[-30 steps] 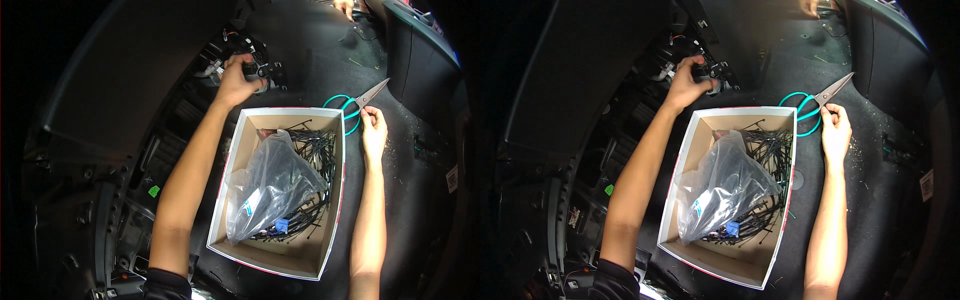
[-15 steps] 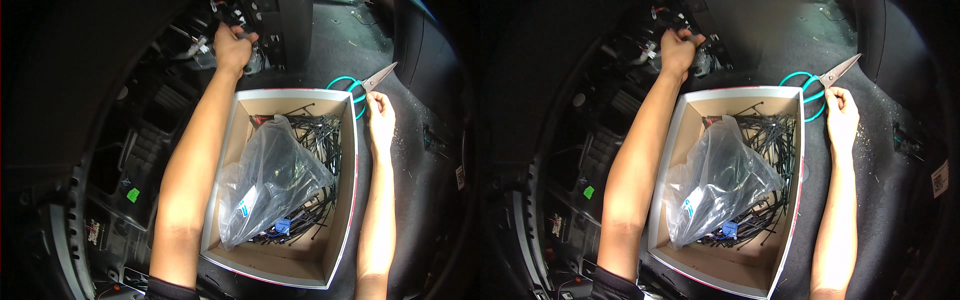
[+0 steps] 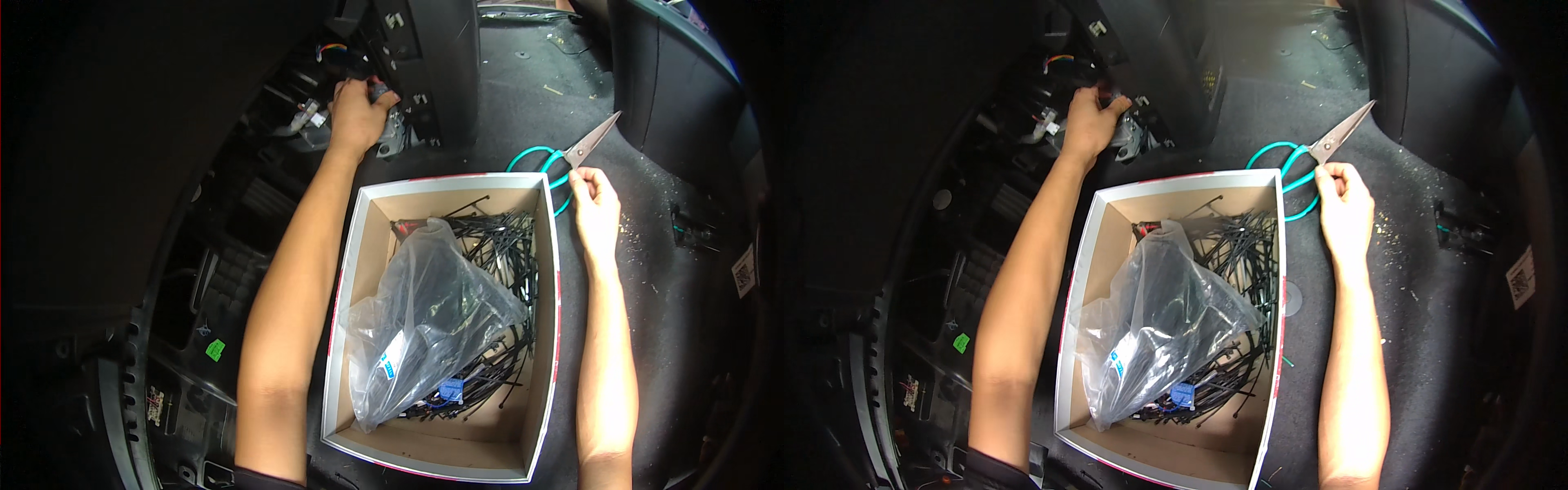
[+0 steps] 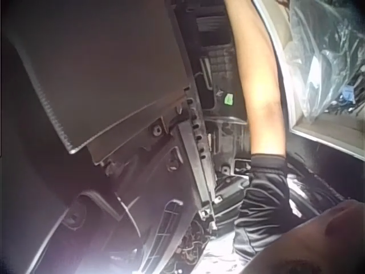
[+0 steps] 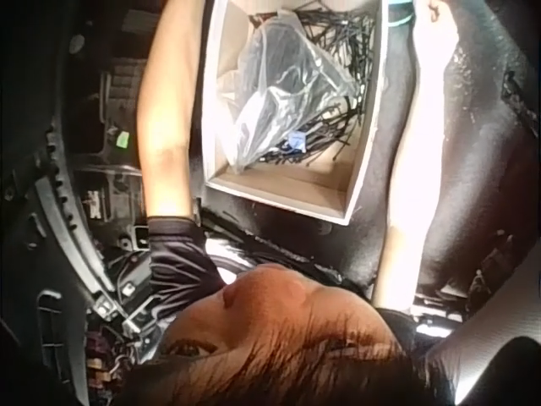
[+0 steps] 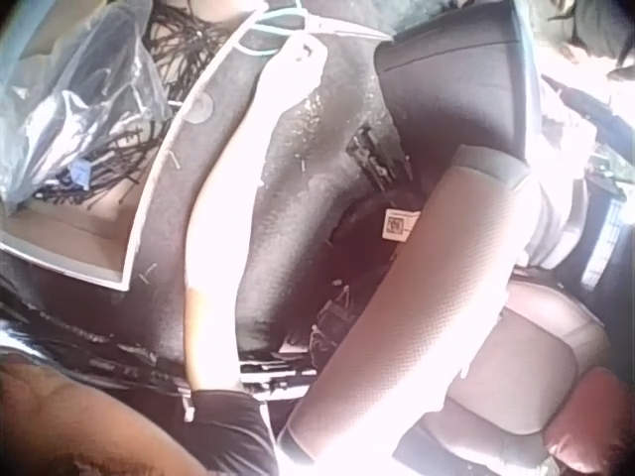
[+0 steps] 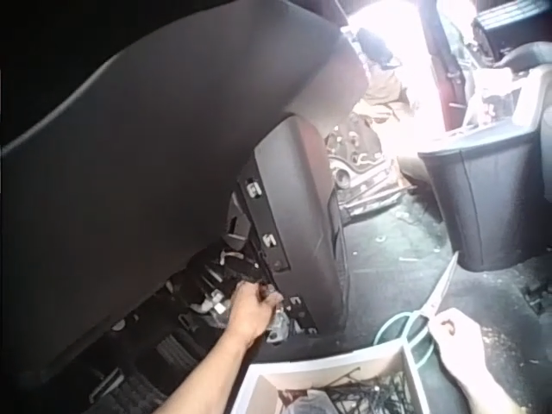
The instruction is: Connecting and managing wiring under a vehicle dashboard.
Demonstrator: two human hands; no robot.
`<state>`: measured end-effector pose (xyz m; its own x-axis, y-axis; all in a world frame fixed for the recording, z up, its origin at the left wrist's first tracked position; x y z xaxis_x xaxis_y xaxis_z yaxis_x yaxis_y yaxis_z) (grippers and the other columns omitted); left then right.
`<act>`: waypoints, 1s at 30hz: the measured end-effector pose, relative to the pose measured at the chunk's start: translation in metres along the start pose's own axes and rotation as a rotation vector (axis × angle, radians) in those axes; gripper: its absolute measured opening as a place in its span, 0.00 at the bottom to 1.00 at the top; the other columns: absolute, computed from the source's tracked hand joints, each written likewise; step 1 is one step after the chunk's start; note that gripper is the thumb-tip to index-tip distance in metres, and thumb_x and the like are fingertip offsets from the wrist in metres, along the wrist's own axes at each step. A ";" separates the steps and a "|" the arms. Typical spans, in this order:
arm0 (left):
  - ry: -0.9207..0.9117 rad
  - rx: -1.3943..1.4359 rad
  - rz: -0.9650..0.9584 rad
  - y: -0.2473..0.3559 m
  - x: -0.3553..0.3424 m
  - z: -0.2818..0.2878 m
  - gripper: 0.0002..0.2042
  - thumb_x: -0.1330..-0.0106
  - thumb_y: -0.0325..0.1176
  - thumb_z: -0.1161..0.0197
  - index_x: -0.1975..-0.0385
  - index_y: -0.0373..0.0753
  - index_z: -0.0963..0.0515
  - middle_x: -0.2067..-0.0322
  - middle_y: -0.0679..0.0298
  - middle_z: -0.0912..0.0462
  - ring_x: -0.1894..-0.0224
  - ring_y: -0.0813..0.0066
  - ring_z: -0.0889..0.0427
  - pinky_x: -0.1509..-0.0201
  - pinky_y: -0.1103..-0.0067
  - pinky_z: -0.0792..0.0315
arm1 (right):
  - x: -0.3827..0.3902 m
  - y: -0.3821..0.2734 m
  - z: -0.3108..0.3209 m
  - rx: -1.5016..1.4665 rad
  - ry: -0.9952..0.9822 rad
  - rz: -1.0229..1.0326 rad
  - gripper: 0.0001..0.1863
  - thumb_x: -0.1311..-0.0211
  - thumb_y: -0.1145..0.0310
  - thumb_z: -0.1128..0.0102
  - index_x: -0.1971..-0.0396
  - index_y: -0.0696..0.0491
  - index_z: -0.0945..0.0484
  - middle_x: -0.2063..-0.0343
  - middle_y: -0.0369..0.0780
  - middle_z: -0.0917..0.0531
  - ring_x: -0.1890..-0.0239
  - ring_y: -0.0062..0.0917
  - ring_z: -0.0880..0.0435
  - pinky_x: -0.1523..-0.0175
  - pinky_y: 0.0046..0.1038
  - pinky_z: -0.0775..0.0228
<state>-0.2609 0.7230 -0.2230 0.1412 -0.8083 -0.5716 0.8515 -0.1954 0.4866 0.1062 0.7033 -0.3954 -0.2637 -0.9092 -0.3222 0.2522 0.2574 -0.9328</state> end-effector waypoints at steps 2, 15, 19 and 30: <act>0.086 -0.076 -0.075 0.003 -0.003 0.008 0.12 0.48 0.27 0.29 0.66 0.27 0.20 0.70 0.60 0.16 0.67 0.75 0.21 0.59 0.78 0.28 | 0.002 -0.003 -0.005 -0.027 0.001 -0.010 0.10 0.38 0.65 0.38 0.66 0.57 0.20 0.83 0.29 0.27 0.79 0.11 0.34 0.72 0.19 0.40; 0.133 0.116 0.161 -0.018 0.007 -0.002 0.19 0.28 0.42 0.49 0.61 0.28 0.23 0.58 0.50 0.23 0.51 0.61 0.25 0.46 0.71 0.34 | 0.006 -0.020 0.015 0.019 0.056 -0.010 0.13 0.40 0.58 0.37 0.63 0.52 0.19 0.80 0.39 0.18 0.76 0.27 0.18 0.68 0.30 0.28; -0.009 0.233 0.161 -0.010 0.024 0.006 0.19 0.27 0.41 0.50 0.52 0.28 0.24 0.50 0.50 0.23 0.46 0.61 0.26 0.40 0.72 0.36 | 0.012 -0.027 0.013 -0.079 0.052 -0.016 0.14 0.40 0.60 0.37 0.59 0.52 0.21 0.79 0.41 0.19 0.75 0.31 0.18 0.66 0.31 0.27; 0.482 0.464 0.242 0.163 0.196 0.110 0.24 0.23 0.45 0.59 0.41 0.32 0.33 0.44 0.54 0.24 0.40 0.67 0.29 0.32 0.71 0.44 | 0.121 -0.002 0.087 -0.325 0.205 -0.226 0.13 0.38 0.69 0.38 0.56 0.56 0.24 0.70 0.40 0.17 0.71 0.24 0.18 0.63 0.26 0.24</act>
<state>-0.1499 0.4717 -0.1830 0.5981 -0.5443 -0.5883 0.4801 -0.3445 0.8068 0.1547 0.5643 -0.4180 -0.4655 -0.8794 -0.0995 -0.1303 0.1793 -0.9751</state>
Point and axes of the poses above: each hand's wrist, its own x-axis away from the middle knuckle, its own z-axis out of the back of the hand, y = z × x, the point moved 9 cm from there along -x, towards the middle knuckle
